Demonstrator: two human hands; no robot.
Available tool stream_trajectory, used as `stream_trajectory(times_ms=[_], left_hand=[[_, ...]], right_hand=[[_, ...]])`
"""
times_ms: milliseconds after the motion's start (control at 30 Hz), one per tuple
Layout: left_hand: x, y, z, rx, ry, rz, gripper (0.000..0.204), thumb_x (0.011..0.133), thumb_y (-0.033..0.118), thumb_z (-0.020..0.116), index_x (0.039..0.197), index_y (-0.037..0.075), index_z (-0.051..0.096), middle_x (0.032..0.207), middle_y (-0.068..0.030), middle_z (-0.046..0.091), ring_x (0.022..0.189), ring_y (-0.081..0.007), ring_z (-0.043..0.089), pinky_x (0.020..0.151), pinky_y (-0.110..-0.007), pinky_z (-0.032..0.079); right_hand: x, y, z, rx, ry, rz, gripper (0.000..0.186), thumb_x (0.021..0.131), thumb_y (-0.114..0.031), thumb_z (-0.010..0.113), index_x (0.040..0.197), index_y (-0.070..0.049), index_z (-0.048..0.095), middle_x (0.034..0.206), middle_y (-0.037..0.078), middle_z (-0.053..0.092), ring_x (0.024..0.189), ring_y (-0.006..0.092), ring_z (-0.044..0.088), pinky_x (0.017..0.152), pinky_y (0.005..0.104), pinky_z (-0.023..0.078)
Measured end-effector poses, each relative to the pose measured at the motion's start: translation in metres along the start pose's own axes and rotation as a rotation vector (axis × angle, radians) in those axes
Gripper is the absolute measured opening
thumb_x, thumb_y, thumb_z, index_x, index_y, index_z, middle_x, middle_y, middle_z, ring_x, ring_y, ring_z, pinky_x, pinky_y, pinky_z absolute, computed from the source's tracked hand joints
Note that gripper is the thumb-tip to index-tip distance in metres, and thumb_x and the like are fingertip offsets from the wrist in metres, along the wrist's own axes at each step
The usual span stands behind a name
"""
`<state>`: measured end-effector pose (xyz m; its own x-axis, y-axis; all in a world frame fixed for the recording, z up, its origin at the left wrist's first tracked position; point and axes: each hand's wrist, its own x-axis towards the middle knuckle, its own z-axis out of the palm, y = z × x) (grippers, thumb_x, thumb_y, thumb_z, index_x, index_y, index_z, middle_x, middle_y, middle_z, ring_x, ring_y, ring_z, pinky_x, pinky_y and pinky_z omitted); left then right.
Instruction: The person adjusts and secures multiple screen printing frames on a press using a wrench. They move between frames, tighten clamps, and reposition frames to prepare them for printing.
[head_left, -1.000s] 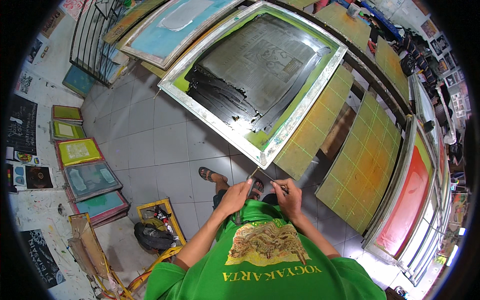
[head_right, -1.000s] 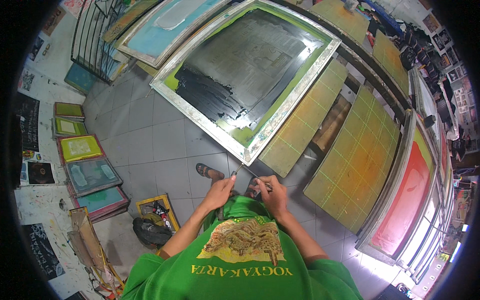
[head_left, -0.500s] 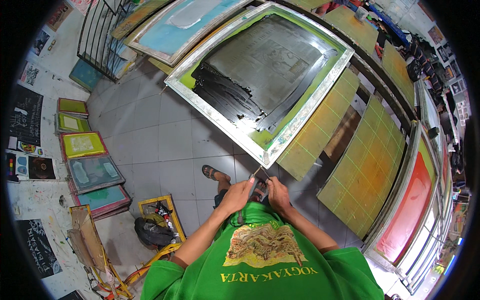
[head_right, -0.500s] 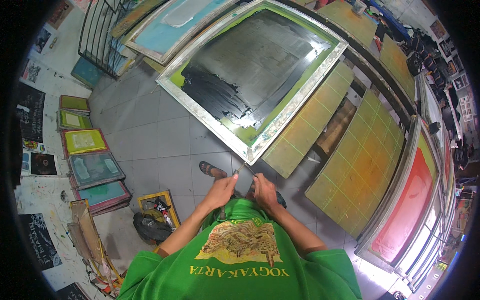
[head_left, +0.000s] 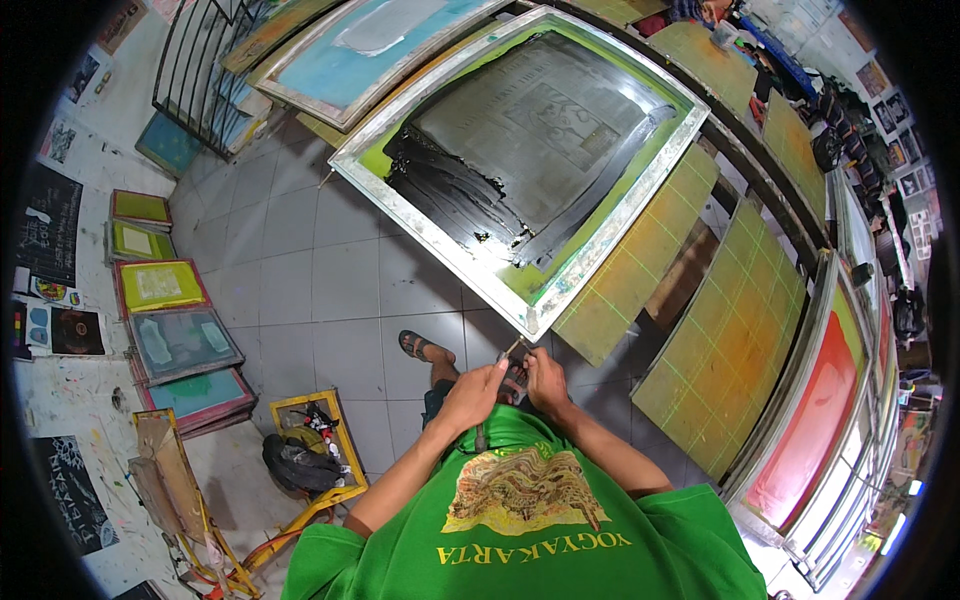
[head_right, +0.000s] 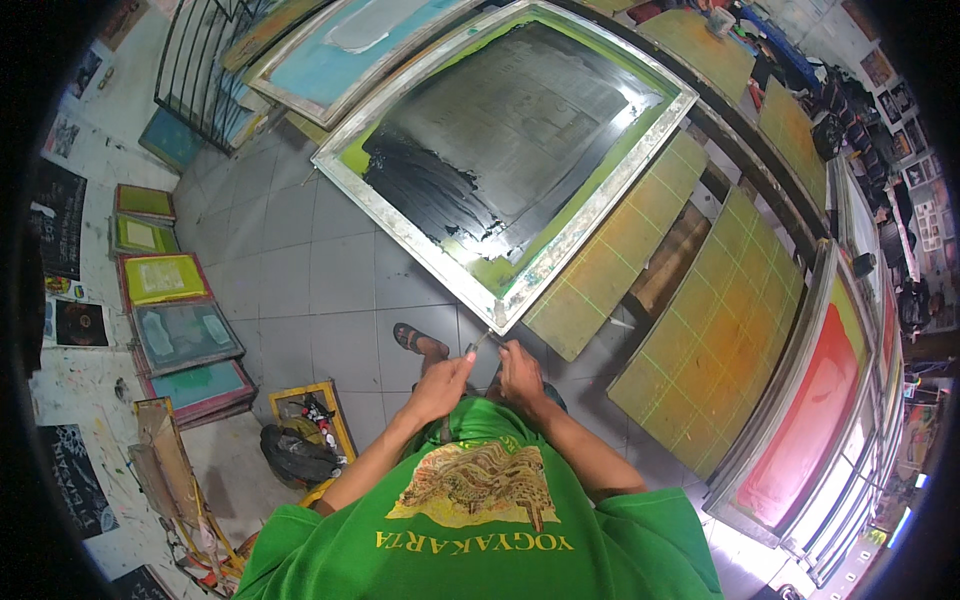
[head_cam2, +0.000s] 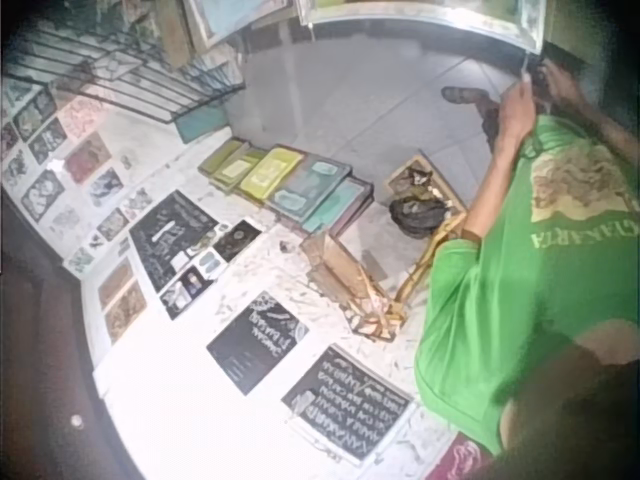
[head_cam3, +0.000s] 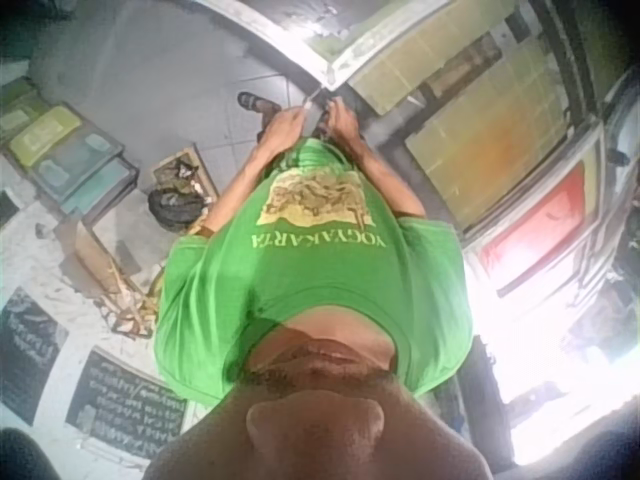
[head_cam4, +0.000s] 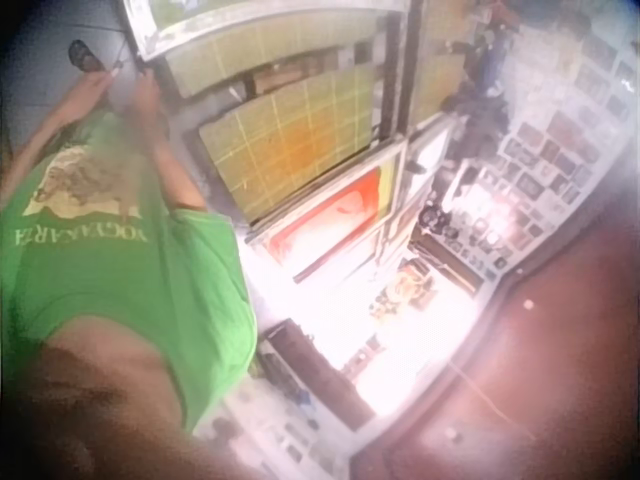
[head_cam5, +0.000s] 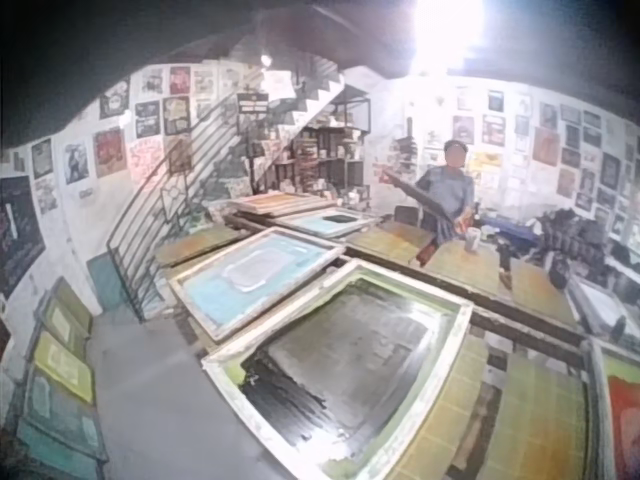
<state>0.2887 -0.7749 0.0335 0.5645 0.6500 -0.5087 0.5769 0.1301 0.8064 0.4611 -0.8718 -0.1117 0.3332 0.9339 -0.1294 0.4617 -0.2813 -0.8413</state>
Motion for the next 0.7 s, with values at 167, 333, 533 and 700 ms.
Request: stream_trajectory(times_ms=[167, 333, 533, 700], left_hand=[[0.005, -0.01, 0.003, 0.061, 0.004, -0.033, 0.066, 0.113, 0.053, 0.037, 0.09, -0.003, 0.063, 0.072, -0.0163, 0.061, 0.071, -0.0306, 0.06, 0.072, -0.045, 0.048], [0.005, -0.003, -0.004, 0.117, -0.061, -0.073, 0.068, 0.113, 0.053, 0.036, 0.107, -0.004, 0.072, 0.089, -0.0279, 0.071, 0.091, -0.0479, 0.069, 0.085, -0.049, 0.053], [0.004, 0.002, -0.007, 0.16, -0.063, -0.072, 0.066, 0.113, 0.052, 0.036, 0.108, -0.003, 0.073, 0.092, -0.0284, 0.072, 0.094, -0.0494, 0.069, 0.088, -0.05, 0.052], [0.004, 0.003, -0.004, 0.143, -0.049, -0.087, 0.065, 0.113, 0.051, 0.036, 0.108, -0.002, 0.074, 0.09, -0.0285, 0.071, 0.094, -0.05, 0.068, 0.088, -0.051, 0.052]], right_hand=[[-0.002, -0.026, -0.019, 0.011, 0.084, -0.077, 0.012, 0.107, -0.011, 0.051, 0.108, -0.001, 0.058, 0.086, 0.022, 0.066, 0.081, 0.044, 0.066, 0.073, 0.0504, 0.053], [-0.004, -0.019, -0.022, -0.088, 0.075, -0.092, 0.012, 0.107, -0.01, 0.052, 0.109, -0.001, 0.059, 0.092, 0.024, 0.069, 0.086, 0.0457, 0.068, 0.075, 0.0515, 0.054], [-0.013, -0.037, -0.034, -0.119, 0.084, -0.093, 0.014, 0.106, -0.015, 0.055, 0.109, -0.002, 0.06, 0.093, 0.022, 0.071, 0.085, 0.0417, 0.071, 0.072, 0.0501, 0.056], [-0.017, -0.046, -0.046, -0.184, 0.116, -0.15, 0.012, 0.104, -0.015, 0.06, 0.105, -0.004, 0.062, 0.086, 0.022, 0.071, 0.077, 0.0436, 0.07, 0.068, 0.0514, 0.055]])
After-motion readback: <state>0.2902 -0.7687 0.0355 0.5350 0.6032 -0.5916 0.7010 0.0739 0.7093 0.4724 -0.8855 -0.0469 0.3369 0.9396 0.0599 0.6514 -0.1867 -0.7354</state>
